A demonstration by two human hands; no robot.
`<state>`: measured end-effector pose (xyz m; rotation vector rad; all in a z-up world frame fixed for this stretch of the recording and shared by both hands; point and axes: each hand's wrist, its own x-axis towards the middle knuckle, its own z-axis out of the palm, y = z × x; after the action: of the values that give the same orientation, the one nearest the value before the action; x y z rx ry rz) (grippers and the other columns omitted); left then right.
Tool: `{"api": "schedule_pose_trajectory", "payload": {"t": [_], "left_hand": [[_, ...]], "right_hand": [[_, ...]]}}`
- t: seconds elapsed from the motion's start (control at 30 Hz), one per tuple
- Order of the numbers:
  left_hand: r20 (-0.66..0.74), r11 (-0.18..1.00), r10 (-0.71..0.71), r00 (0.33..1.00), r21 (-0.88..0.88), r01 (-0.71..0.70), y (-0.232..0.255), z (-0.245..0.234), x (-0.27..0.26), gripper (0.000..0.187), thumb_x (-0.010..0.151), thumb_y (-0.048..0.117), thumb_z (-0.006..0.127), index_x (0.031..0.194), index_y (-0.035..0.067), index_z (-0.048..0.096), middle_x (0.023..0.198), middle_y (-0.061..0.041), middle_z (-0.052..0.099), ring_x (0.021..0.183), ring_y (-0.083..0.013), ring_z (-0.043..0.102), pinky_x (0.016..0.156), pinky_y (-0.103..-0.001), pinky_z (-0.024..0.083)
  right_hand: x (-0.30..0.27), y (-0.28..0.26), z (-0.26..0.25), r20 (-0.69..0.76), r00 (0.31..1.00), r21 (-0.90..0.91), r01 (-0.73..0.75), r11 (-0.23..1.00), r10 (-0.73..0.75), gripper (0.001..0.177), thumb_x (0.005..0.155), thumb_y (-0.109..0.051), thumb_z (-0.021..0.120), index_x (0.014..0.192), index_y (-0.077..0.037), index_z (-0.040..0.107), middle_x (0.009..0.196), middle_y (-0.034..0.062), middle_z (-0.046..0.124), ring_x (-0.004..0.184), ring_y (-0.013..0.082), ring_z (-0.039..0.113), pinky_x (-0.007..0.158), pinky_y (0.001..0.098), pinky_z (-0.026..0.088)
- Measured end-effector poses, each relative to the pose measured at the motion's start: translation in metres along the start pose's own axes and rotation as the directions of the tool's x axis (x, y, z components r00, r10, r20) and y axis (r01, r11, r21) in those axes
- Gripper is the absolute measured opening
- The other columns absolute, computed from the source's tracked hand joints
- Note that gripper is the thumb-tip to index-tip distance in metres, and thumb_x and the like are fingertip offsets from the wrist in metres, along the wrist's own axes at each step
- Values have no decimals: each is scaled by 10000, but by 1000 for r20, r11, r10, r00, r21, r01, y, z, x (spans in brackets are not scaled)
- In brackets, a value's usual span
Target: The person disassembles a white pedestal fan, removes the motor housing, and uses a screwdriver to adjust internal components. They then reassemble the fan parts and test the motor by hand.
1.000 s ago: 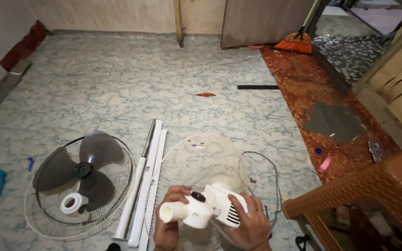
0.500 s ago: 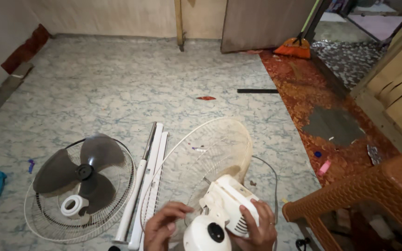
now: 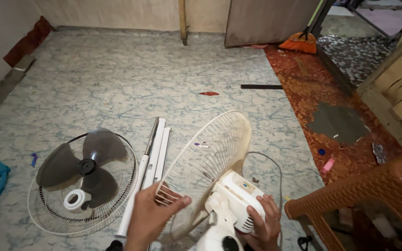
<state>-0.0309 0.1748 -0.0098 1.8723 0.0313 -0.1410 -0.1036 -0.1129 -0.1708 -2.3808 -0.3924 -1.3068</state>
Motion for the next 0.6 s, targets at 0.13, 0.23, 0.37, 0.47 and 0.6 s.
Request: {"api": "schedule_pose_trajectory", "payload": {"t": [0.13,0.23,0.37,0.47,0.6], "left_hand": [[-77,998,8,997,-67,-13,-5,26,-8,266,642,129,931,669,-30,720,607,-96,780,544,-128,717,533,-282,582],[-71,967,-119,990,-236,99,-10,49,-16,259,681,132,934,726,-28,736,589,-121,772,526,-136,723,507,-312,590],[-185,991,120,975,-31,-128,-16,68,-24,203,658,128,889,812,32,799,626,-91,806,538,-126,774,524,-283,596],[-198,980,199,960,17,-200,-19,78,-23,196,679,156,883,806,33,797,663,-98,816,576,-134,815,541,-282,615],[-247,979,199,948,83,-184,-27,90,-18,203,697,186,881,830,59,796,691,-92,814,600,-152,816,543,-300,614]], "right_hand": [[-4,12,15,-34,998,116,-43,992,48,786,661,-251,873,1331,-142,478,1377,231,518,1307,474,506,1153,638,363],[-5,25,31,-5,994,78,-105,991,106,790,617,-147,833,1317,-123,467,1396,241,513,1335,495,487,1168,646,342],[-22,8,49,91,899,87,-435,896,428,842,630,-146,833,1364,-104,420,1417,268,483,1330,498,482,1107,631,381],[-43,-13,61,242,746,204,-664,719,621,873,640,-144,826,1397,-127,393,1421,261,486,1320,487,501,1076,624,412],[-85,-2,52,494,440,240,-898,369,750,914,653,-141,818,1442,-157,355,1427,252,489,1307,472,527,1034,615,452]]}}
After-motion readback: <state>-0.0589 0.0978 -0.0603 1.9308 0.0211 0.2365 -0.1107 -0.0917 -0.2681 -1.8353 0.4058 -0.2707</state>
